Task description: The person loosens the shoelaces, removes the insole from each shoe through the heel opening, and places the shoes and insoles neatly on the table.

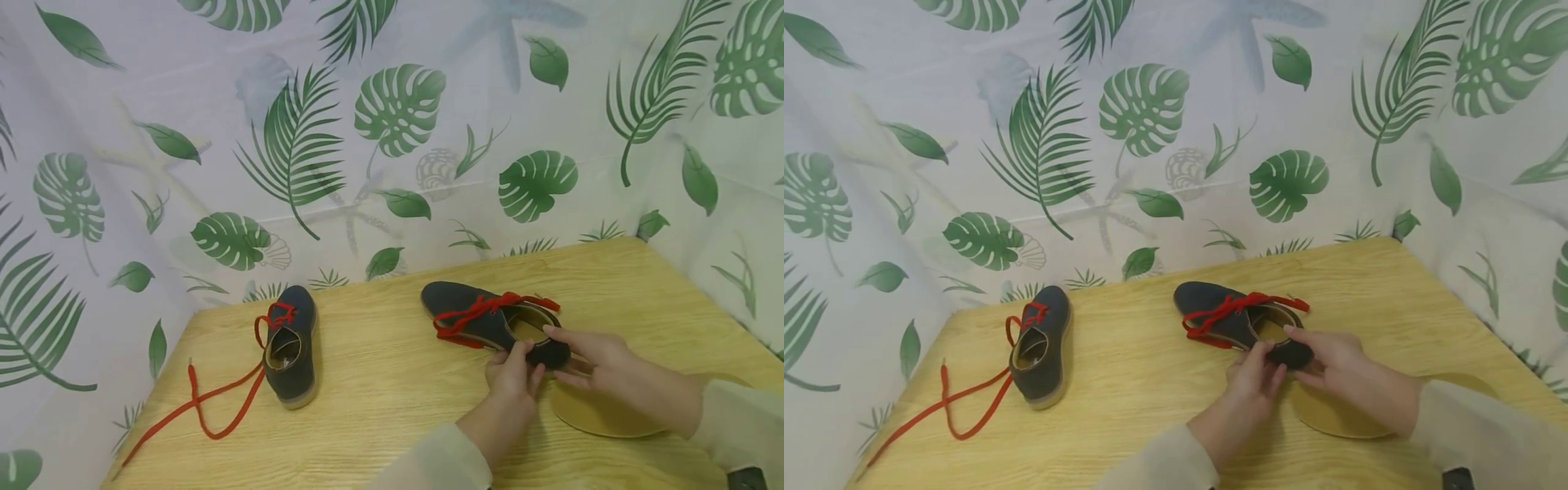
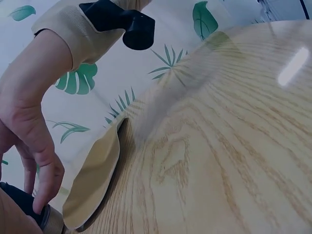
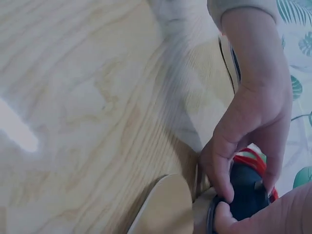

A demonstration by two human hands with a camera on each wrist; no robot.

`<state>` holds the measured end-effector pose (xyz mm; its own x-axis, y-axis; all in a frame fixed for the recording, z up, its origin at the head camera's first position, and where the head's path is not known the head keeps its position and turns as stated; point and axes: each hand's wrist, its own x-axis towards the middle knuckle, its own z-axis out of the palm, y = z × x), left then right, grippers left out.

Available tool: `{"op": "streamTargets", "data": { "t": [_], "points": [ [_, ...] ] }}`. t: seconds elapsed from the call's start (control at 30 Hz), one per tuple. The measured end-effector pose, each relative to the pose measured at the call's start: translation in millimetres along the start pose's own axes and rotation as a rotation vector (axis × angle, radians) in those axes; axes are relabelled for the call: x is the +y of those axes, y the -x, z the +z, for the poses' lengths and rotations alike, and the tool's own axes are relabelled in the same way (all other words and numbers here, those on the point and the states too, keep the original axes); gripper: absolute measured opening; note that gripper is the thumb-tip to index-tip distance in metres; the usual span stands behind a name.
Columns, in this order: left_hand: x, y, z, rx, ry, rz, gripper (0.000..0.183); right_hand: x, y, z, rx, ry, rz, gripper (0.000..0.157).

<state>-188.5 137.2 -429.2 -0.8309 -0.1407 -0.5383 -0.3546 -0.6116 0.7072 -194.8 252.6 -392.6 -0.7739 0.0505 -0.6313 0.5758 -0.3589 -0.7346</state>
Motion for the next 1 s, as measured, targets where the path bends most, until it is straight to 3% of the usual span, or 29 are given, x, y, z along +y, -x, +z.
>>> {"op": "streamTargets", "data": {
  "t": [0.07,0.13,0.3,0.4,0.5,0.6,0.7,0.77,0.83,0.93,1.0],
  "points": [
    [0.0,0.8,-2.2,-0.008,-0.017,0.025,0.043,2,1,0.8,-0.010,-0.050,-0.009,0.023],
    [0.2,1.6,-7.3,0.006,-0.087,0.083,0.053,2,0,0.6,-0.026,-0.076,-0.014,0.016],
    [3.0,-3.8,-24.2,0.150,-0.462,0.375,0.084,1,-1,-2.0,-0.029,-0.058,-0.016,0.014],
    [7.1,-13.3,-33.7,0.183,-0.605,0.512,0.098,-1,-1,-2.4,-0.030,-0.040,-0.021,0.014],
    [14.6,-24.9,-43.8,0.117,-0.691,0.577,0.110,-1,-1,-1.5,-0.038,-0.024,-0.026,0.014],
    [27.4,-40.6,-51.1,0.017,-0.866,0.646,0.120,0,0,-3.2,-0.041,-0.014,-0.030,0.016],
    [51.0,-62.6,-56.3,-0.129,-1.225,0.768,0.128,1,0,-4.7,-0.056,-0.007,-0.040,0.017],
    [69.8,-78.2,-58.6,-0.236,-1.523,0.878,0.133,1,0,-5.2,-0.068,-0.005,-0.041,0.016],
    [87.2,-91.8,-60.2,-0.339,-1.747,0.980,0.134,2,-1,-5.6,-0.074,-0.005,-0.041,0.014],
    [105.8,-105.5,-60.7,-0.429,-1.941,1.042,0.131,1,-3,-5.7,-0.069,0.000,-0.035,0.013],
    [112.2,-111.2,-61.2,-0.473,-1.991,1.040,0.128,0,-4,-6.1,-0.063,0.012,-0.035,0.013]
  ]
}}
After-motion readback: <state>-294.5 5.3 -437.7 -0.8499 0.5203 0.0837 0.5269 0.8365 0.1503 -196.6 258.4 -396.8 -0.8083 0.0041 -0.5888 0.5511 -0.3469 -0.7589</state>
